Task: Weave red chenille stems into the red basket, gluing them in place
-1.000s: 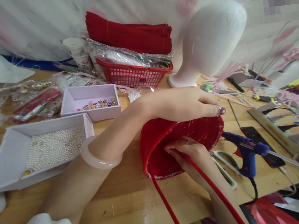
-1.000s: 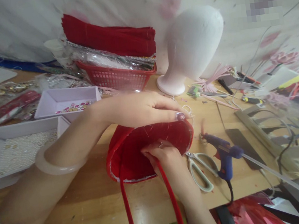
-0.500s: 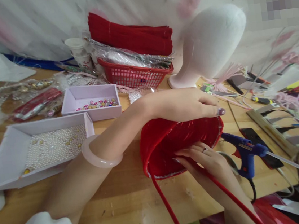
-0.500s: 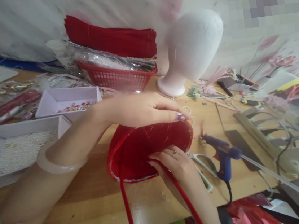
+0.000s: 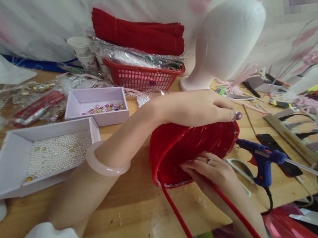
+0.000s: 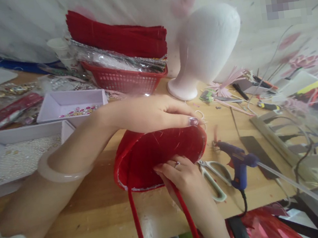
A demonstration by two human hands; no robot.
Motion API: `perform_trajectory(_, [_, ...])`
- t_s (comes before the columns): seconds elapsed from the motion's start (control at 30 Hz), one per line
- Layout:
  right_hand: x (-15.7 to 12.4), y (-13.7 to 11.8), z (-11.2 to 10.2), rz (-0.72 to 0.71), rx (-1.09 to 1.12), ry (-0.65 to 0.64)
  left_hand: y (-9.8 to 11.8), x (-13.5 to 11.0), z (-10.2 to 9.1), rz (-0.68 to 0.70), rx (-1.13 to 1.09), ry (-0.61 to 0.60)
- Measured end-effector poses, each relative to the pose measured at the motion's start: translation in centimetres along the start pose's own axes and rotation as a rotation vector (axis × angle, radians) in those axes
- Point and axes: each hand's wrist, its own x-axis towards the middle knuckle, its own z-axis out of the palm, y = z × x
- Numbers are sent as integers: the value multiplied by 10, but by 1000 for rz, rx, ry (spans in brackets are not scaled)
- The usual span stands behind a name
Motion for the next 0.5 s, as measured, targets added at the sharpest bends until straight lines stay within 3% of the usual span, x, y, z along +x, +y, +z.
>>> perform_trajectory(0.23, [-6,-5,-8,55,24,-57,3,0,0,-24,-7,7])
perform_trajectory(0.5, [-20,-20,-19,52,31,4,6,1,0,-36,-69,-35])
